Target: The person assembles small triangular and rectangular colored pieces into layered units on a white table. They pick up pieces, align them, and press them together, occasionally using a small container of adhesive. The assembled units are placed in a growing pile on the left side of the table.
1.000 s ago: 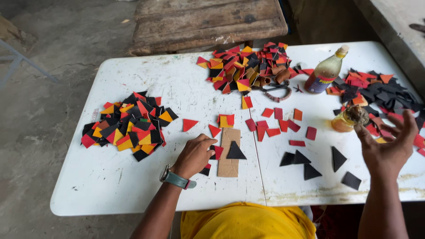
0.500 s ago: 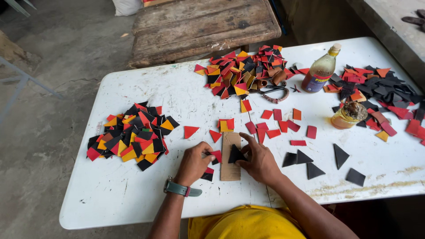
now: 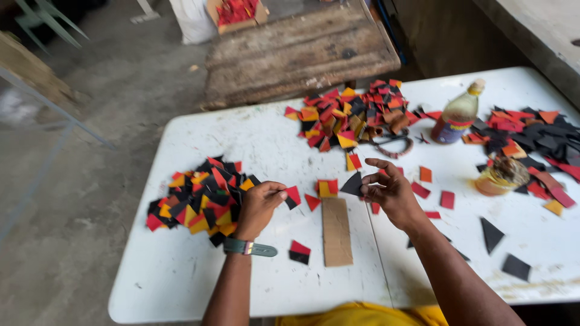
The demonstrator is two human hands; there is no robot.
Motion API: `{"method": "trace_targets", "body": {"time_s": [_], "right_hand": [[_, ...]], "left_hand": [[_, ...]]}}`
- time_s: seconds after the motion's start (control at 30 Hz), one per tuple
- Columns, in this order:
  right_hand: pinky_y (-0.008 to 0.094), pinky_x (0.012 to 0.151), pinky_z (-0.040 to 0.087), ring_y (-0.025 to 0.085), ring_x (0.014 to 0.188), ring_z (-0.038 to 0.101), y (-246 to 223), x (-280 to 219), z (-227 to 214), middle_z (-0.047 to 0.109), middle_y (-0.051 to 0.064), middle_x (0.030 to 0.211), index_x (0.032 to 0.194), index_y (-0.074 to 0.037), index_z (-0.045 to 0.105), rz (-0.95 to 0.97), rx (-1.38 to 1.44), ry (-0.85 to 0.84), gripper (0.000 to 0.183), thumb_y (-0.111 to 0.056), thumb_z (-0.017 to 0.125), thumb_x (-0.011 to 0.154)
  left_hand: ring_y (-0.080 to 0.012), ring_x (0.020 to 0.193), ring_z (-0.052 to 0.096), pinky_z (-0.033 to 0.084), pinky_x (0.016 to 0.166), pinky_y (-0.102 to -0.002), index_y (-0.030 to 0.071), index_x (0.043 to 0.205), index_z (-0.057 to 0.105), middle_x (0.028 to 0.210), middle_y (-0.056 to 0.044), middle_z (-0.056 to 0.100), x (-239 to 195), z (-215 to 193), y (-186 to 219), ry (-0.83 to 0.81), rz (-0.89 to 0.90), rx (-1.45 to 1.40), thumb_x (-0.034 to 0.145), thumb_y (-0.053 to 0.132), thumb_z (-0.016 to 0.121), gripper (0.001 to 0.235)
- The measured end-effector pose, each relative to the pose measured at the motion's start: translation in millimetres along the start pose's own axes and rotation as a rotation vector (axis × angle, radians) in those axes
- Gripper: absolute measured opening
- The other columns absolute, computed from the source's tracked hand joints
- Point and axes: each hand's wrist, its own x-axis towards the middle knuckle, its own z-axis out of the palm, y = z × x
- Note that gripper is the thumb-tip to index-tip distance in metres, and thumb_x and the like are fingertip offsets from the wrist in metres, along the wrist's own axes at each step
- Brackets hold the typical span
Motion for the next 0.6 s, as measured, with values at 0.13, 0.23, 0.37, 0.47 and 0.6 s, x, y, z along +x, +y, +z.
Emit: {"method": "trace_targets", "body": {"time_s": [0.13,0.23,0.37,0.47,0.6], "right_hand": [[0.030,0.077,0.058,0.016,0.089,0.067,-1,58,33,0.067,0.008,0.103,0.138,-0.009,0.053,-0.168,-0.091,0.004,0.060,0.015,0.064,0.085],[0.030,0.077,0.059,0.017,0.087,0.071,7,87,60,0.070,0.008,0.102,0.135,-0.008,0.053,-0.229,-0.336,0.040,0.058,0.012,0.066,0.082],[0.033,0.078,0.059,0.020,0.088,0.075,11,106,81,0.077,0.009,0.096,0.133,-0.008,0.056,-0.168,-0.585,0.072,0.053,0.005,0.068,0.082],[0.034,0.080,0.059,0.022,0.091,0.076,11,122,86,0.078,0.010,0.096,0.131,-0.008,0.057,-0.151,-0.702,0.063,0.051,0.003,0.068,0.082],[0.035,0.082,0.059,0.024,0.092,0.077,23,129,87,0.079,0.010,0.095,0.129,-0.009,0.059,-0.118,-0.814,0.043,0.045,0.001,0.066,0.086]], "left_hand": [[-0.0138,0.072,0.066,0.052,0.063,-0.028,0.002,0.104,0.071,0.084,-0.009,0.076,49,7,4,0.136,0.048,0.114,0.087,0.012,0.076,0.021],[-0.0190,0.077,0.075,0.058,0.070,-0.031,0.003,0.097,0.072,0.087,-0.011,0.079,76,17,-5,0.211,0.055,0.255,0.083,0.015,0.079,0.019],[-0.0262,0.079,0.076,0.058,0.074,-0.037,0.006,0.094,0.075,0.087,-0.014,0.079,93,23,-20,0.230,-0.013,0.406,0.083,0.018,0.081,0.018],[-0.0277,0.082,0.076,0.058,0.075,-0.038,0.007,0.095,0.075,0.089,-0.014,0.078,105,21,-28,0.243,-0.037,0.426,0.083,0.018,0.080,0.017],[-0.0280,0.085,0.077,0.060,0.077,-0.038,0.006,0.095,0.076,0.093,-0.014,0.079,112,21,-41,0.253,-0.053,0.421,0.081,0.018,0.081,0.019]]}}
